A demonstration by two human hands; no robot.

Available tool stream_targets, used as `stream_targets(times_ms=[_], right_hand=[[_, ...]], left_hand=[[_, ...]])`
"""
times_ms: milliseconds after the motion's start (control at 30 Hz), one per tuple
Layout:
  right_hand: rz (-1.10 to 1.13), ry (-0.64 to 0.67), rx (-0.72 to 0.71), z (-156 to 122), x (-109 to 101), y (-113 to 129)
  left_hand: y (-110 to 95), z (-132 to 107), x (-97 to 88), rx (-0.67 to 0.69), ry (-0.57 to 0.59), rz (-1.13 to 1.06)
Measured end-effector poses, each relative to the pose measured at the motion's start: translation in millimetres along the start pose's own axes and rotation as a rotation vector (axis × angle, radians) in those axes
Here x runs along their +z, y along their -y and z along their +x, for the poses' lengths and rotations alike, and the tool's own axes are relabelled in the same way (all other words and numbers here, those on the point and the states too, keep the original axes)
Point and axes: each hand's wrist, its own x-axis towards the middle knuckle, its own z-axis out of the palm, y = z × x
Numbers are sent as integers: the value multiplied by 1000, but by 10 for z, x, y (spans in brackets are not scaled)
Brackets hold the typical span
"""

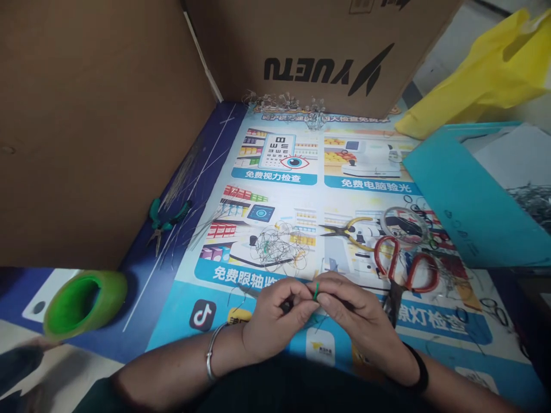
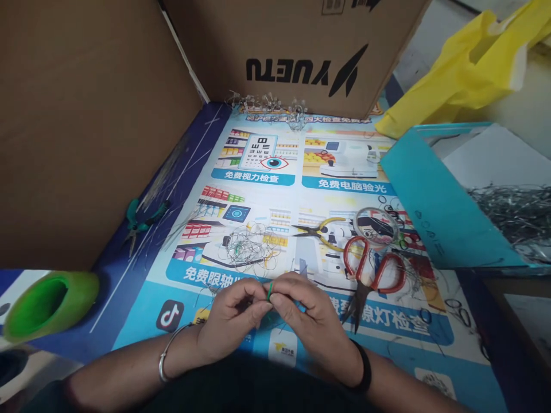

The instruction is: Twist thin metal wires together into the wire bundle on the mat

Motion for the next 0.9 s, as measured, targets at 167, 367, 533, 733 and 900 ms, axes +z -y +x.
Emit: stream_targets(times_ms=[167,367,533,733,900], right_hand=[[-54,-52,26,102,-251,80],[-647,159,-19,212,-543,146],[-1048,392,-117,73,-269,22],[-1265,318,-248,-16,-65,-86],[-1212,260,-262,23,-93,-95]], left_hand=[[20,9,-58,44,11,59],[54,90,-171,74,-179,27],[63,79,-152,65,-141,69],[49,62,-103,40,-88,96],[33,53,-53,79,-22,139]])
